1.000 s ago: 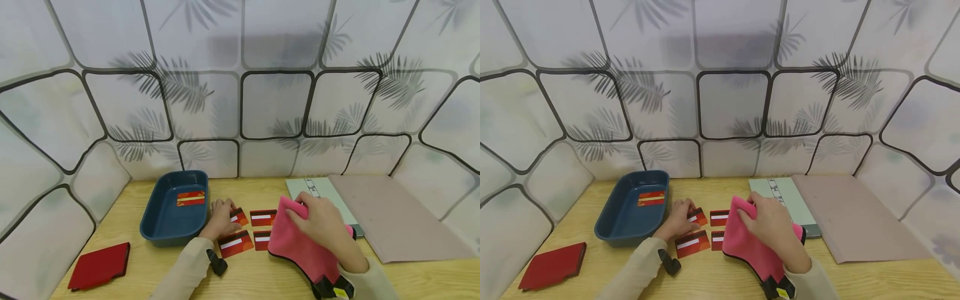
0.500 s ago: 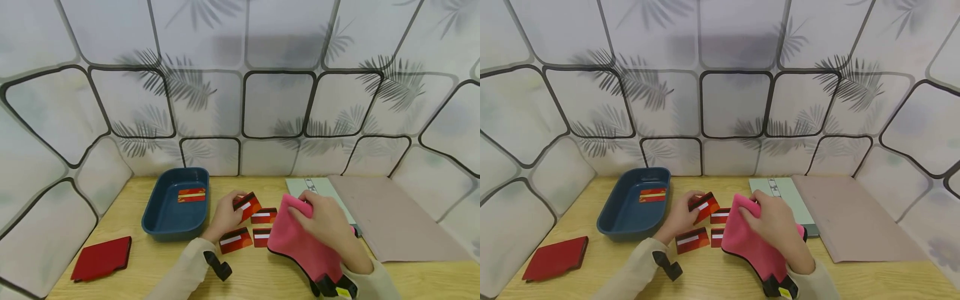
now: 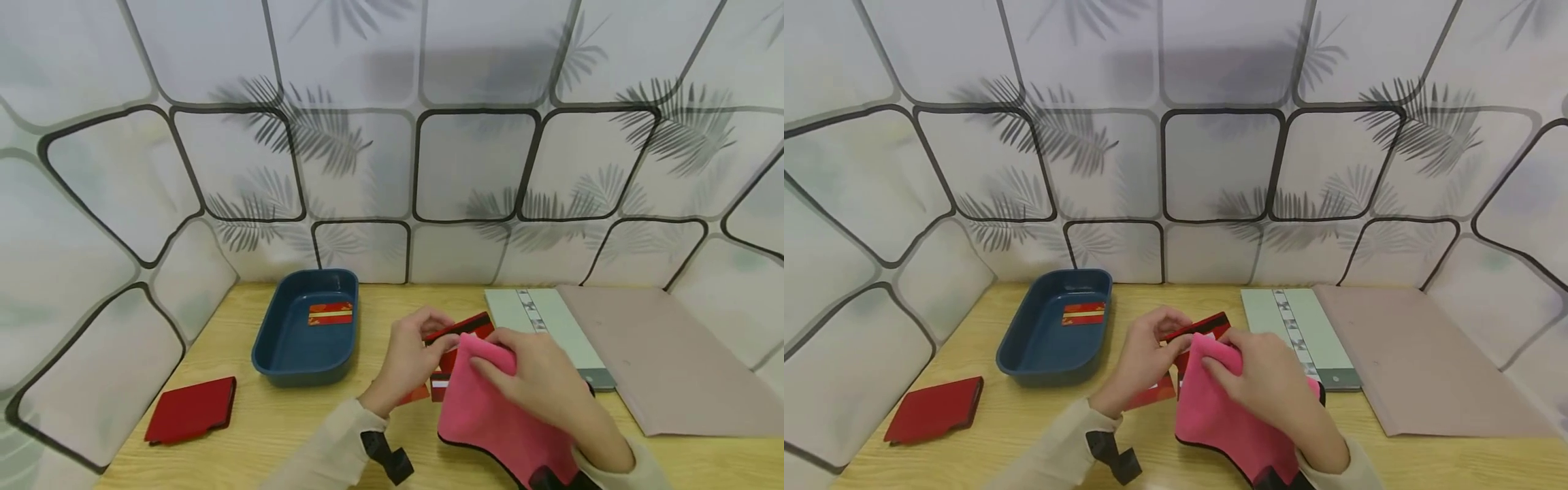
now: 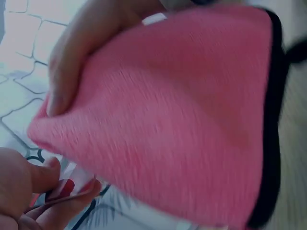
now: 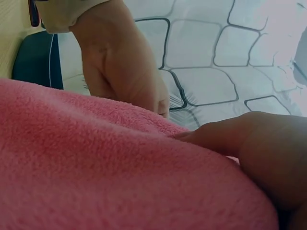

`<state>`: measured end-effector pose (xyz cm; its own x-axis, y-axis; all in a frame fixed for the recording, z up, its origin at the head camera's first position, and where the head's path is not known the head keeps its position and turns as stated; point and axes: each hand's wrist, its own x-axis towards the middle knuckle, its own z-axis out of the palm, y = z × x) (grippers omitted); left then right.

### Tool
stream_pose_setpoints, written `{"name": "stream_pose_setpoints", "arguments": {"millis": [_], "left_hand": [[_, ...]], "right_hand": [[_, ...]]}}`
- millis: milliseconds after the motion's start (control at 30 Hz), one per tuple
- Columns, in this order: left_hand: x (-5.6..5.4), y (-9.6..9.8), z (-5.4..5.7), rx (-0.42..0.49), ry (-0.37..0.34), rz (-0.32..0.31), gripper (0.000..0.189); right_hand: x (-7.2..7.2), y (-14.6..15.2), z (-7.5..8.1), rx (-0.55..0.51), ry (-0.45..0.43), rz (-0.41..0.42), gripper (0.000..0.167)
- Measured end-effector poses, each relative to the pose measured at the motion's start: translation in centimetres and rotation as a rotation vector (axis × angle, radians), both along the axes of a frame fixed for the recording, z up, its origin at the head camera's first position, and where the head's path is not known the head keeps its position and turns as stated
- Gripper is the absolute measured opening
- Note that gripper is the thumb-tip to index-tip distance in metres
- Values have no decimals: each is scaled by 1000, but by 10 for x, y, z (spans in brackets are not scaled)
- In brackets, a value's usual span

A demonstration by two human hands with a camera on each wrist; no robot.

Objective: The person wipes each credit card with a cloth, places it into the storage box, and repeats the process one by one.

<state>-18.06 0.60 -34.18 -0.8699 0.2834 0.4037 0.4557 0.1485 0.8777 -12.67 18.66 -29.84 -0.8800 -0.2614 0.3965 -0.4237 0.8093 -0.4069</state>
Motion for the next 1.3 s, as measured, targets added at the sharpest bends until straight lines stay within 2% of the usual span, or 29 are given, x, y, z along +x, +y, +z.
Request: {"name": "stream_pose_setpoints", "arguments": {"millis": [100,167,267,333,400,467,667,800,867,1000,1100,1300], "left_hand": [[1,1,3,111,-120,-93,17],[0,-1,5,175,-229,-173,22],[-1,-5,8,200,-352,-299,34],[-2,-6,9,193,-400,-365,43],[-2,-6,8,190,-410,-399,45],[-2,-5,6,196,-406,-399,43],[2,1,4,218,-357,-326,35],[6,3,7,184,-296,-290,33],[8,4,8,165,-289,-277,32],[10,3,11,141,-298,-271,33],[10,2,12,115,-289,-266,34],[9,4,12,69,-260,-313,33]], "right_hand": [[1,1,-1,-18,24,14,13],[0,2,-1,-38,34,12,14],[-1,4,0,-63,48,3,14],[-2,5,1,-67,65,-7,16],[-3,6,1,-66,83,-18,18],[-3,7,0,-64,103,-23,20],[-4,5,-4,-30,192,-2,24],[-5,2,-7,-2,280,4,27],[-5,1,-8,8,324,4,27],[-8,-2,-11,32,386,11,28],[-10,-5,-13,40,401,2,28],[-12,-3,-16,22,406,-45,31]]}}
